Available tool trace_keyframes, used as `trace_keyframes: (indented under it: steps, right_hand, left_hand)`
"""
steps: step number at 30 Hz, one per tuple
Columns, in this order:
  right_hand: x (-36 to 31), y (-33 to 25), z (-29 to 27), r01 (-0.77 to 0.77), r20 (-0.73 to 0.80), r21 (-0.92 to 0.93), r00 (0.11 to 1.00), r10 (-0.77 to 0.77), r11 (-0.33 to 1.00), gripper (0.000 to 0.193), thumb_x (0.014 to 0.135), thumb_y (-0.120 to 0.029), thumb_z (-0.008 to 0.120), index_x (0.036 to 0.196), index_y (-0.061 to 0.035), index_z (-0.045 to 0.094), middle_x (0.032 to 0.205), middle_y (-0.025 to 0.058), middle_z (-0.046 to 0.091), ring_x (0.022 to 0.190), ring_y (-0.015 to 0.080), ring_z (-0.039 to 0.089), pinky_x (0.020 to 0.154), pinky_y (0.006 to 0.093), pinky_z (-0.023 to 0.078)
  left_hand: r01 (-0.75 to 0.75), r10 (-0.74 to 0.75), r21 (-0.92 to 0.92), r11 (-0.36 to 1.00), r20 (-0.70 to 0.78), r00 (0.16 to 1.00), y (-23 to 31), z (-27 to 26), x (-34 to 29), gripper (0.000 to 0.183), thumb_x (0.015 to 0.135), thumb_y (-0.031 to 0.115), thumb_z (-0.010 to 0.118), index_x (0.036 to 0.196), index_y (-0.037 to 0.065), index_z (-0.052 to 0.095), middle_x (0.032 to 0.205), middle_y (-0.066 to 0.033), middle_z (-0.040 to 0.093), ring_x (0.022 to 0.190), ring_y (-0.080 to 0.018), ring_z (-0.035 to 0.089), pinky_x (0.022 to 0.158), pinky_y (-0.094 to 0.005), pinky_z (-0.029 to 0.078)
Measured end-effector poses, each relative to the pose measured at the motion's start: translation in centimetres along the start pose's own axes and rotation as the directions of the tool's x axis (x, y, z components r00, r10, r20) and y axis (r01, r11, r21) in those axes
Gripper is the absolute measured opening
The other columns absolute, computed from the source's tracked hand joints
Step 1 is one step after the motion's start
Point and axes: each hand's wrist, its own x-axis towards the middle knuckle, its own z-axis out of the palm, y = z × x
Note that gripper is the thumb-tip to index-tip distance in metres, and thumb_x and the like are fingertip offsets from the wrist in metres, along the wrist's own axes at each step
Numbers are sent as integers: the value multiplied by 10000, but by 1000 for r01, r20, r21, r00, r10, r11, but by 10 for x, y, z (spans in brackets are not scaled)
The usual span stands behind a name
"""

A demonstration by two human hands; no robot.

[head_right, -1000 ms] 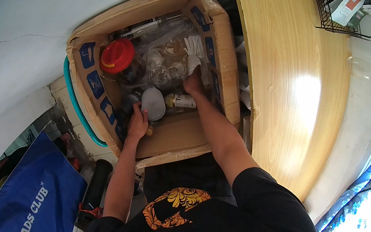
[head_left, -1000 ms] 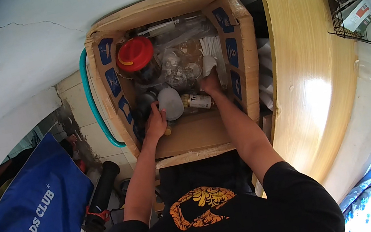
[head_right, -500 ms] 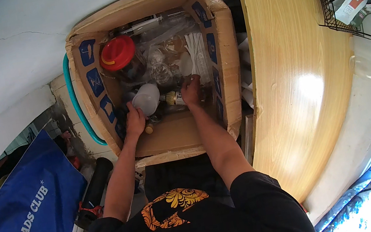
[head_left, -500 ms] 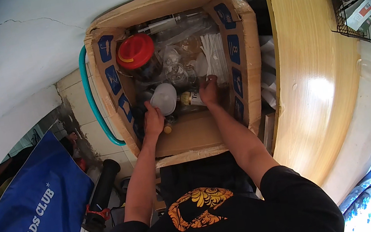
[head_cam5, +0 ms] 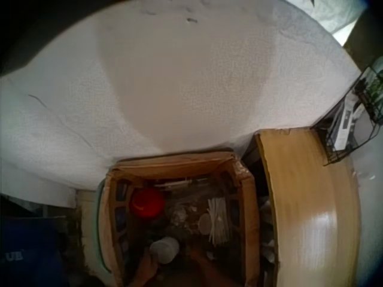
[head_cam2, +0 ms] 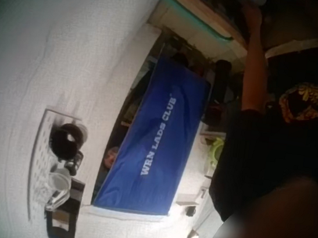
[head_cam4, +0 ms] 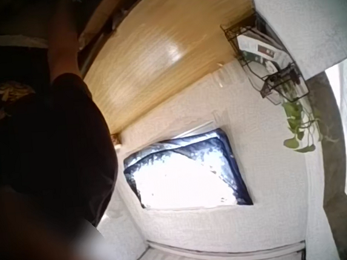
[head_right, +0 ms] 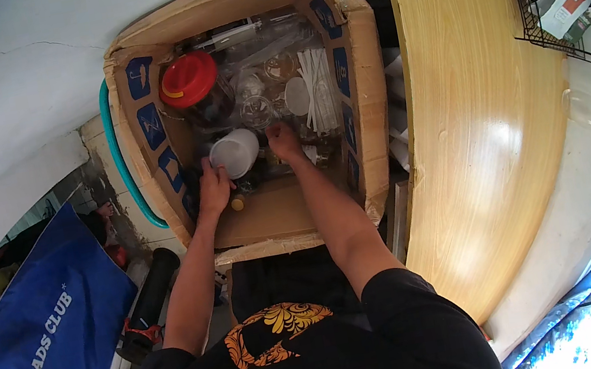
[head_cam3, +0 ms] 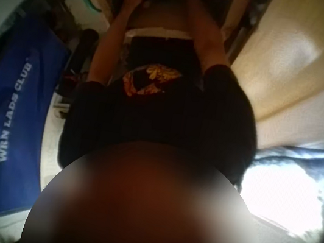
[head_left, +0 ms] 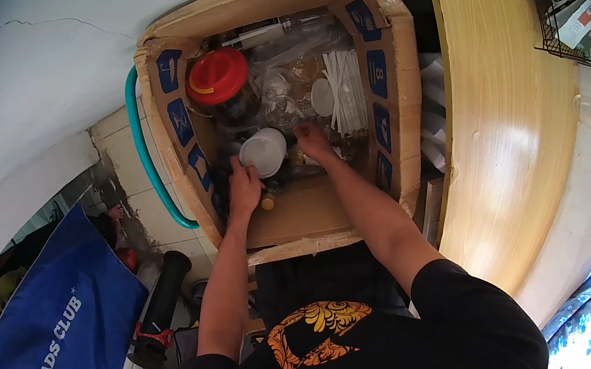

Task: Organizes various syrup bottles and plastic cups from a storage box onto a counter.

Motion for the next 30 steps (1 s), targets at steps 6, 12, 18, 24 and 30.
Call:
trace_keyframes:
  steps: [6,12,18,24,30]
  right_hand:
    - [-3,8,-10,-84,207,4,975,82,996,456,956,-395,560,1111,25,644,979,149,700,925,231,650,839,359,490]
    - [14,54,-29,-156,119,58,982,148,986,423,965,-390,557,1100,0,649,947,112,698,835,211,648,805,356,494]
    - [41,64,-39,-138,-130,0,982,137,990,335,955,-336,581,1034,-19,657,932,92,696,826,187,649,796,361,508]
    - [20,21,-40,31,-32,-191,999,-38,981,290,911,-273,606,1033,-12,645,953,134,700,861,278,669,802,397,522]
    - [13,-30,-33,371,-123,-158,912,-391,915,390,895,-292,654,1139,-5,551,990,170,661,886,312,661,798,402,514]
  left_hand:
    - [-215,221,-50,975,258,940,3,-2,-13,315,992,241,536,1236,51,472,896,-137,668,793,-229,659,660,-344,506]
    - [-251,171,93,964,504,846,15,-2,-19,350,985,340,564,1272,143,595,1108,-79,625,1003,-182,578,864,-326,469]
    - [-287,212,94,953,468,858,14,1,-20,429,922,374,629,1241,90,586,1103,-115,598,1107,-267,546,941,-375,452]
    - [-318,47,583,748,430,901,19,-12,-41,588,879,434,656,1324,86,489,1230,-161,568,1198,-352,513,1014,-457,400]
    - [-212,-93,594,776,440,893,38,-7,-39,589,915,452,585,1324,53,441,975,-194,677,1109,-383,572,973,-468,426]
